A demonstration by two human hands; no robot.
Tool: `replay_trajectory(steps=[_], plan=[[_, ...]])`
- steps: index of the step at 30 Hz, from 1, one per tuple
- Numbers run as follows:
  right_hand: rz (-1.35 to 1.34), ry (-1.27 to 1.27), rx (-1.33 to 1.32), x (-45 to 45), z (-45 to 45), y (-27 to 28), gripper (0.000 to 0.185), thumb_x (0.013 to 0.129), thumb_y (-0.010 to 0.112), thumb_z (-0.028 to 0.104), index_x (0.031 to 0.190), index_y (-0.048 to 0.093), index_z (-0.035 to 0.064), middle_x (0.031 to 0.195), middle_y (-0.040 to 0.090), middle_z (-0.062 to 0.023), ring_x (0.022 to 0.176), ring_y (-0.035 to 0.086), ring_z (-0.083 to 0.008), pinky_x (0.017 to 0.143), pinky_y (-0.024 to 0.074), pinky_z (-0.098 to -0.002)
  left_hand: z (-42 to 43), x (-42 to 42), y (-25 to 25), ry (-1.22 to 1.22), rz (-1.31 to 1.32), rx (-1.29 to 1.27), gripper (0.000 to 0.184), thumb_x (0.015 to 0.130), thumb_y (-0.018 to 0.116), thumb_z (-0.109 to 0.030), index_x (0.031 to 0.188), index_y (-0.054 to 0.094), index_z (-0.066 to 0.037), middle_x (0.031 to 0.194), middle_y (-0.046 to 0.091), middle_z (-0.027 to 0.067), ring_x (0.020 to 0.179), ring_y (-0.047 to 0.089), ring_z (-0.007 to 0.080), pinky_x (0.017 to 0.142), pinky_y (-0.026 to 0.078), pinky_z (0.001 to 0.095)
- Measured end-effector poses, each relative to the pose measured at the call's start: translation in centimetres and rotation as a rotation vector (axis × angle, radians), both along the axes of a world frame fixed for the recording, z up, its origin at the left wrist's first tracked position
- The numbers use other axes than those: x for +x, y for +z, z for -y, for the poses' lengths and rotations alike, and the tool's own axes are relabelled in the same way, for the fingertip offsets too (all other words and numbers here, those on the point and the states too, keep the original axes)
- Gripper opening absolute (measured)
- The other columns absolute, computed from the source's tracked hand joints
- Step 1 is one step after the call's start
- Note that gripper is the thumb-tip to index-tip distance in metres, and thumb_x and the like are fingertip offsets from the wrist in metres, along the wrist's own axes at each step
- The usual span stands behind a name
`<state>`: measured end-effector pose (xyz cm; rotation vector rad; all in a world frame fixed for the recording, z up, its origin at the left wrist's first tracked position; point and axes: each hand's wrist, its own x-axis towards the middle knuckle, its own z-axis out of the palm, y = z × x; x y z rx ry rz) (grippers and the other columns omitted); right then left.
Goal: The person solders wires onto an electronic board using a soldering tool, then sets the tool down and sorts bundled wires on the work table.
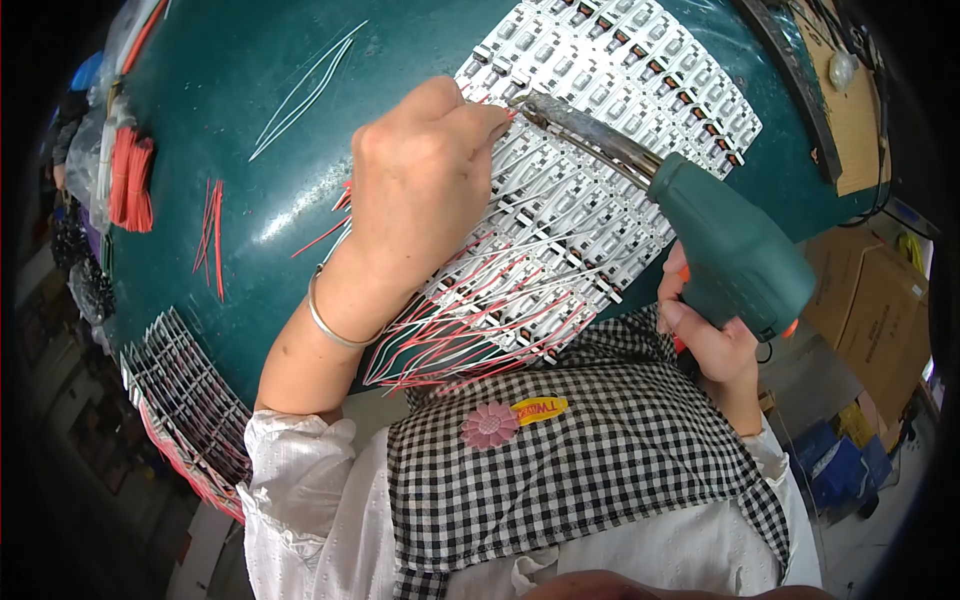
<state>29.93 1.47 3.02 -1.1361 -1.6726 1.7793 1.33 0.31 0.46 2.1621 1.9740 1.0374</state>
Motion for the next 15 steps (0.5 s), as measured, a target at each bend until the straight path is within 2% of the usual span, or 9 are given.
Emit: replay_trajectory(steps=[7,12,15], plan=[[0.058,0.039,0.105,0.4,0.2,-0.5,0.021,0.074,0.067,-0.009,0.094,0.069,-0.0015,0.083,0.067,-0.0074,0.072,0.062,-0.0146,0.063,0.0499,-0.0293,0.0,0.1,0.3,0.012,-0.007,-0.039,0.012,0.072,0.079,0.001,0.082,0.077,-0.006,0.064,0.056,0.0063,0.052,0.054,0.0192,0.048,0.043,0.0314],[-0.079,-0.043,-0.045,0.3,0.1,0.4,0.038,0.078,0.064,-0.007,0.116,0.064,-0.0048,0.089,0.067,-0.0076,0.074,0.060,-0.0134,0.065,0.0488,-0.0284,0.0,0.1,0.5,0.012,-0.025,-0.061,0.011,0.073,0.078,-0.001,0.082,0.077,-0.005,0.065,0.057,0.0073,0.053,0.056,0.0215,0.050,0.045,0.0328],[-0.148,-0.058,-0.040,-0.1,0.0,0.8,0.048,0.079,0.062,-0.007,0.127,0.057,-0.0063,0.090,0.066,-0.0073,0.074,0.059,-0.0126,0.066,0.0477,-0.0279,0.0,0.2,0.7,0.020,-0.022,-0.077,0.010,0.073,0.078,-0.001,0.082,0.077,-0.005,0.065,0.057,0.0074,0.053,0.057,0.0222,0.051,0.045,0.0330]])
